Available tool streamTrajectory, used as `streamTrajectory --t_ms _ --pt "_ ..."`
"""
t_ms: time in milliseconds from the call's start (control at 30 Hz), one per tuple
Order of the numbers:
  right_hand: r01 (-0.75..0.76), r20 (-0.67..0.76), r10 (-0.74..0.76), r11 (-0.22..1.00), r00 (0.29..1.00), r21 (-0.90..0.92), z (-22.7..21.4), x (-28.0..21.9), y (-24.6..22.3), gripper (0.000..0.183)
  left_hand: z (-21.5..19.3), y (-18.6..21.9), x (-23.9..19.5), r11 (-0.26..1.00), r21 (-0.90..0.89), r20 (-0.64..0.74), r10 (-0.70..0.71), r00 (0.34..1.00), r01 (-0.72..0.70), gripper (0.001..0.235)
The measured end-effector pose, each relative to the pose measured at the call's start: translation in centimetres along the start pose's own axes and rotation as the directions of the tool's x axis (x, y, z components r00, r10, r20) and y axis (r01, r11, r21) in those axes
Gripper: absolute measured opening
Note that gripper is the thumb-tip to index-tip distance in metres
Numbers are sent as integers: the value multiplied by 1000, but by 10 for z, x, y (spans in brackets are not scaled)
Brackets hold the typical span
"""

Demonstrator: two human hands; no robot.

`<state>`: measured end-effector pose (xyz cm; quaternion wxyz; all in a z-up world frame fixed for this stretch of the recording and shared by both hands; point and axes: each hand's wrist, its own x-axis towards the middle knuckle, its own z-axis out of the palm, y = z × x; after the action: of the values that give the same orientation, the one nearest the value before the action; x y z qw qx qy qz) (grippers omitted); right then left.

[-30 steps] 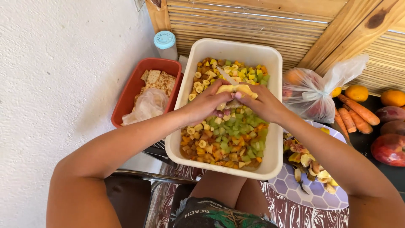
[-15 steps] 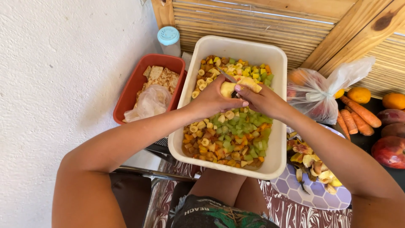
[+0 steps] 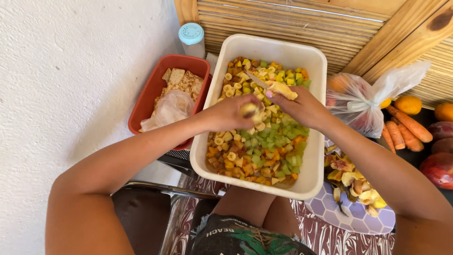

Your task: A person uses a knife to peel and dice apples, adding the pieces to a large container of mixed fruit.

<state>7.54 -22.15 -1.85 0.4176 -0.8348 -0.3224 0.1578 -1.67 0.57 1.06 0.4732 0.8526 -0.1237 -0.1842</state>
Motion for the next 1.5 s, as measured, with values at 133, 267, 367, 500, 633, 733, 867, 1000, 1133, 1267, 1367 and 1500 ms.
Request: streamTrajectory --t_ms 133,267,367,500,633,733,867,1000,1133,1267,1367,1500 --pt "-82 -30 77 956 997 -282 -6 -2 -21 38 8 -20 -2 948 315 104 -69 992 33 72" --pt "-199 -129 154 815 980 -544 2 1 -6 28 11 -9 0 921 352 -294 277 915 -165 54" --pt "-146 -91 118 886 989 -441 9 -1 -31 27 18 -15 15 815 380 -347 564 749 -437 37" --pt "-134 -15 133 987 991 -94 13 0 -13 25 21 -28 35 705 367 -318 708 631 -607 43" --pt "-103 110 113 991 988 -90 -5 -7 -47 36 16 -14 33 715 353 -255 695 673 -604 30" --pt "-161 129 167 985 977 -56 -7 -3 -30 36 18 -16 45 747 332 -270 660 701 -576 23" --pt "-184 120 197 977 973 -106 -15 -8 -36 33 22 -18 63 754 323 -267 653 709 -573 21" --pt "-217 18 229 943 973 -253 -36 -4 1 39 7 -8 63 881 -191 -341 353 871 -432 22" --pt "-10 -80 19 995 997 102 -27 -8 28 30 20 -23 76 733 -554 -382 198 903 -395 27" --pt "115 -197 -84 982 977 151 -2 -10 21 23 28 -13 73 626 -669 -394 161 905 -402 27" --pt "136 -244 -94 978 965 160 7 -7 8 38 30 -8 70 636 -647 -408 176 896 -420 28" --pt "89 -256 -58 990 965 110 9 1 17 66 28 -11 74 632 -618 -466 186 865 -468 26"
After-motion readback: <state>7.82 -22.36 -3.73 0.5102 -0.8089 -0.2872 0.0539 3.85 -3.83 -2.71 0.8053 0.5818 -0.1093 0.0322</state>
